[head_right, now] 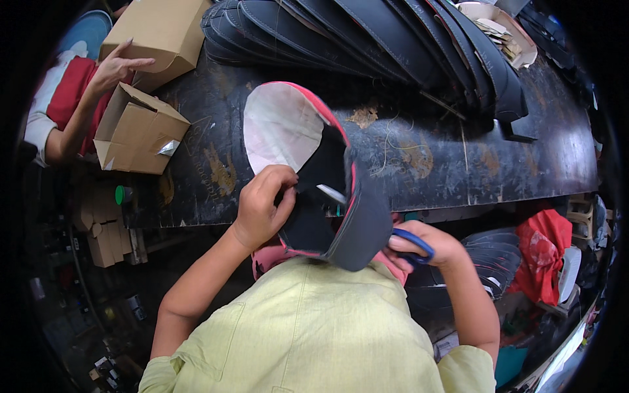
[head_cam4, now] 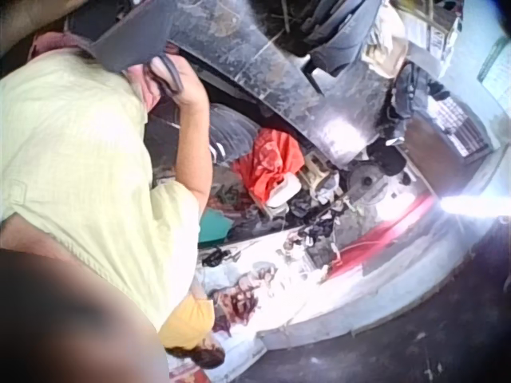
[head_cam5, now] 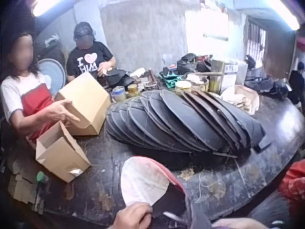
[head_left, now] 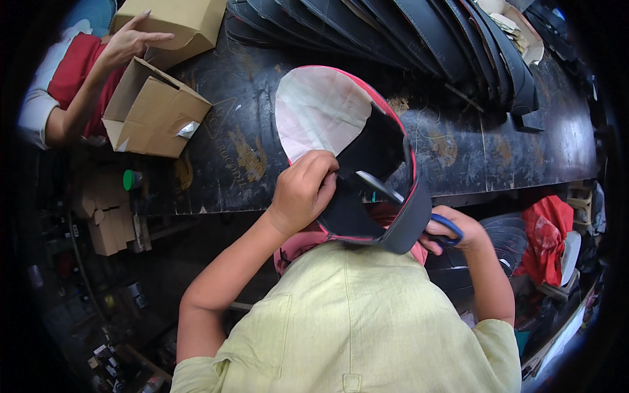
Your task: The person uses scissors to trim excess material from the edges of black slip-on shoes. They repeatedly flip each shoe, cut along the seams, and place the finished shoes aside on the table.
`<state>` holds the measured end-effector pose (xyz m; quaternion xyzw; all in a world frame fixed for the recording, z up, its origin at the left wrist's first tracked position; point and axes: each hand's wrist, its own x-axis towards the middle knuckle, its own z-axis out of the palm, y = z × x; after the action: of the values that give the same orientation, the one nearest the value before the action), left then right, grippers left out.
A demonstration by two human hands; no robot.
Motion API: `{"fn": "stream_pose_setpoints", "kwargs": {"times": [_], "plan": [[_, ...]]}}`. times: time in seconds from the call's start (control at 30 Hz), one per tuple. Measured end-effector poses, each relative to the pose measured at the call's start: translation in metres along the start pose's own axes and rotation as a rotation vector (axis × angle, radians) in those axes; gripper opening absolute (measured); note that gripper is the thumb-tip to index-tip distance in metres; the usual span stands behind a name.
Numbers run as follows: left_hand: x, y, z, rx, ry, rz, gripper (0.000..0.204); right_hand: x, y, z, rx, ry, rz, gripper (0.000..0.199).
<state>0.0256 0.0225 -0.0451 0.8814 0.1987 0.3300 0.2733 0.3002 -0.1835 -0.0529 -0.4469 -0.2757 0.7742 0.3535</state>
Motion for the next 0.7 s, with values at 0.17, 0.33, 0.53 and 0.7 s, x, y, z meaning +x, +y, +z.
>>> {"fn": "stream_pose_setpoints", "kwargs": {"times": [0.17,0.33,0.53,0.7], "plan": [[0.020,0.011,0.018,-0.051,-0.005,-0.259,0.013,-0.080,-0.014,-0.022,-0.128,0.295,-0.100,0.050],[0.046,0.012,0.040,-0.355,-0.109,-0.398,0.011,-0.109,-0.006,0.010,-0.164,0.700,-0.399,0.055],[0.061,-0.005,0.027,-0.535,-0.335,-0.374,0.030,-0.075,-0.065,0.063,-1.376,0.765,-0.359,0.030],[0.052,-0.012,0.022,-0.572,-0.237,-0.413,0.014,-0.050,-0.123,0.085,-1.768,0.715,-0.136,0.033]]}}
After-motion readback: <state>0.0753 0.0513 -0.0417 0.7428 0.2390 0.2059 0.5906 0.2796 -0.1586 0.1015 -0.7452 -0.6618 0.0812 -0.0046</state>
